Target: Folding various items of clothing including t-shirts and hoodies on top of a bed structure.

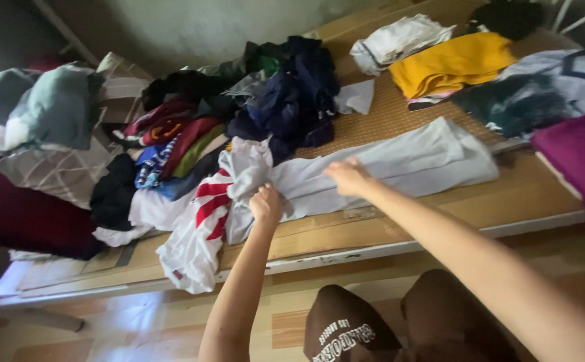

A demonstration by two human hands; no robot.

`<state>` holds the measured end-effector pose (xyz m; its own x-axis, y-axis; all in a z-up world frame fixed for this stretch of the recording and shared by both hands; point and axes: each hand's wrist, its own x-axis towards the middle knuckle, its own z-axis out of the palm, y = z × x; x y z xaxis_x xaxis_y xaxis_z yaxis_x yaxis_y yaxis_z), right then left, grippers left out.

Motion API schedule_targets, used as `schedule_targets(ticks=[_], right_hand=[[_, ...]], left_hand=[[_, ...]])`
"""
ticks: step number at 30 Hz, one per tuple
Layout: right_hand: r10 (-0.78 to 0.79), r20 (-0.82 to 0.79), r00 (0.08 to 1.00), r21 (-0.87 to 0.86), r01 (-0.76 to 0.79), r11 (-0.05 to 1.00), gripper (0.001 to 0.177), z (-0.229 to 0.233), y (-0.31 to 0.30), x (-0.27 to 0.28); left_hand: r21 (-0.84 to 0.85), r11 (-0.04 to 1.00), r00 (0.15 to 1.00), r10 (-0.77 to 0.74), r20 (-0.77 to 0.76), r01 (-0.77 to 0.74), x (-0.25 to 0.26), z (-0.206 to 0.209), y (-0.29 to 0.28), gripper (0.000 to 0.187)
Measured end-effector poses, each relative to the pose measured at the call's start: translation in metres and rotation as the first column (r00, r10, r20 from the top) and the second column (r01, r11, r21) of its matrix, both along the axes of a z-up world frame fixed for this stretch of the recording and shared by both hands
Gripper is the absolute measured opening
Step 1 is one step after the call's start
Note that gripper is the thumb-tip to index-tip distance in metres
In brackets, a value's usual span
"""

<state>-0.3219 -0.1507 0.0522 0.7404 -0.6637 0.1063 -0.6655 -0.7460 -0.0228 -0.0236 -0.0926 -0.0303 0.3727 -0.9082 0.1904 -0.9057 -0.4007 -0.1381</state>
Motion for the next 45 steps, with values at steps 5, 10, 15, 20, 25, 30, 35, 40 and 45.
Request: schedule_targets(ticks=[5,10,15,20,25,30,35,40,45], right_hand=[[0.22,0.132,0.967,-0.021,-0.219,0.976,0.071,-0.039,0.011,0.078],[0.286,0.274,0.918,0.125,-0.329,0.936,0.078,-0.018,0.042,0.12],[-0.124,0.678,0.724,0.542,-0.38,0.749,0.102,-0.053,0.031,0.187],[-0.126,0.59,0.797,0.495,-0.234,0.837,0.079,-0.039,0.04,0.187],[-0.083,0.644,0.761,0.464,-0.302,0.833,0.042,0.009,0.048,0.177],[0.044,0.848,0.528,0.39,-0.678,0.624,0.026,0.033,0.025,0.164],[0.007,0.834,0.552,0.401,-0.613,0.68,0.027,0.006,-0.003,0.152],[-0.157,0.703,0.694,0.466,-0.282,0.838,0.022,-0.019,-0.008,0.146],[-0.319,0.761,0.565,0.532,-0.261,0.806,0.03,-0.057,-0.012,0.165]], left_hand=[[0.077,0.986,0.865,-0.165,0.474,0.146,0.011,0.076,0.077,0.07],[-0.341,0.869,0.858,-0.161,0.488,0.358,0.051,0.117,0.077,0.076],[-0.311,0.838,0.828,-0.52,-0.208,0.448,0.074,0.116,0.078,0.031],[-0.293,0.787,0.705,-0.617,-0.35,0.543,0.053,0.16,0.114,0.049],[-0.277,0.768,0.74,-0.636,-0.221,0.577,0.06,0.165,0.117,0.059],[-0.554,0.358,0.413,-0.91,-0.029,0.752,0.045,0.185,0.126,0.062],[-0.288,0.834,0.722,-0.551,-0.418,0.47,0.072,0.153,0.109,0.044],[-0.048,0.921,0.808,-0.363,-0.465,0.386,0.064,0.13,0.095,0.041],[-0.036,0.998,0.945,-0.059,-0.321,0.05,0.064,0.08,0.077,0.037]])
